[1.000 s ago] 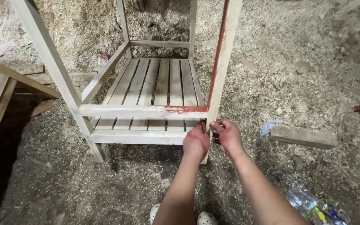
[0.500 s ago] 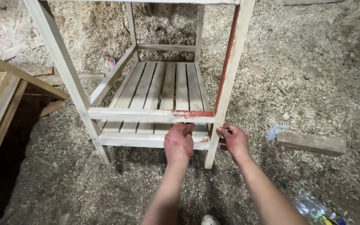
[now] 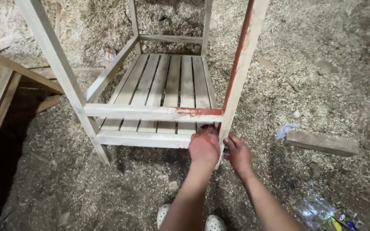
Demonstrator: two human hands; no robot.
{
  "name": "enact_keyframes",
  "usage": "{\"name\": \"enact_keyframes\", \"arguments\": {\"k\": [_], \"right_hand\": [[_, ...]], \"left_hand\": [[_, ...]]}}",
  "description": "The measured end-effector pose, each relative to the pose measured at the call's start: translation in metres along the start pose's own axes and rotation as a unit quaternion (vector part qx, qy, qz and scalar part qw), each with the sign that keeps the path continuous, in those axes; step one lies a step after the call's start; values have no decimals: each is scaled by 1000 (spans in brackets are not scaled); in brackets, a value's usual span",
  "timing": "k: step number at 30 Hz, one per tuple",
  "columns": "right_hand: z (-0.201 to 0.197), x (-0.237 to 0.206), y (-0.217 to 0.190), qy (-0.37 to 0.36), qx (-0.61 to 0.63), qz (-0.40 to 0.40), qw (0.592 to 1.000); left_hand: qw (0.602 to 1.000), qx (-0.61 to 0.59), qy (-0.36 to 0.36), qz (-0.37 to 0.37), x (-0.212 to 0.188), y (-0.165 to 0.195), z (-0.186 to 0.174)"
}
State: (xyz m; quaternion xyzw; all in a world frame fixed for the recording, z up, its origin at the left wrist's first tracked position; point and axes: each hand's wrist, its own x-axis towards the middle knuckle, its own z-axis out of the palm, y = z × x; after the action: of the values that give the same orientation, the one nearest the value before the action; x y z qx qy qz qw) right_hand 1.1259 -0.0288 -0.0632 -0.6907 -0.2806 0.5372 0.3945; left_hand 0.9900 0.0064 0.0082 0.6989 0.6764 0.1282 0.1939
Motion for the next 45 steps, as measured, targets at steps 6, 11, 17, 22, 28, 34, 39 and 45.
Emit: {"name": "enact_keyframes", "arguments": {"k": [6,11,17,22,28,34,39,45], "right_hand": [[10,-5,-2,24,47,-48,997],[11,-12,-6,42,-49,-65,996],[8,-11,-19,6,22,3,1000],[6,-2,-3,53,-53,-16,997],[-1,25,20,52,-106,-130,984],[5,43,28,91,-186,-250,946],[20,62,34,142,-145,-323,924],[30,75,28,197,-189,-353,895]], "left_hand": [[993,23,-108,-41,-7,11,-14],[990,78,-78,89,-27,-2,-15],[993,61,-84,59,-14,-11,-20],[994,54,-75,54,-11,-8,-23],[985,17,-12,170,-5,-19,-18],[962,89,-102,236,19,-27,-20],[960,79,33,268,15,-23,-10],[961,87,56,256,18,-22,-6]]}}
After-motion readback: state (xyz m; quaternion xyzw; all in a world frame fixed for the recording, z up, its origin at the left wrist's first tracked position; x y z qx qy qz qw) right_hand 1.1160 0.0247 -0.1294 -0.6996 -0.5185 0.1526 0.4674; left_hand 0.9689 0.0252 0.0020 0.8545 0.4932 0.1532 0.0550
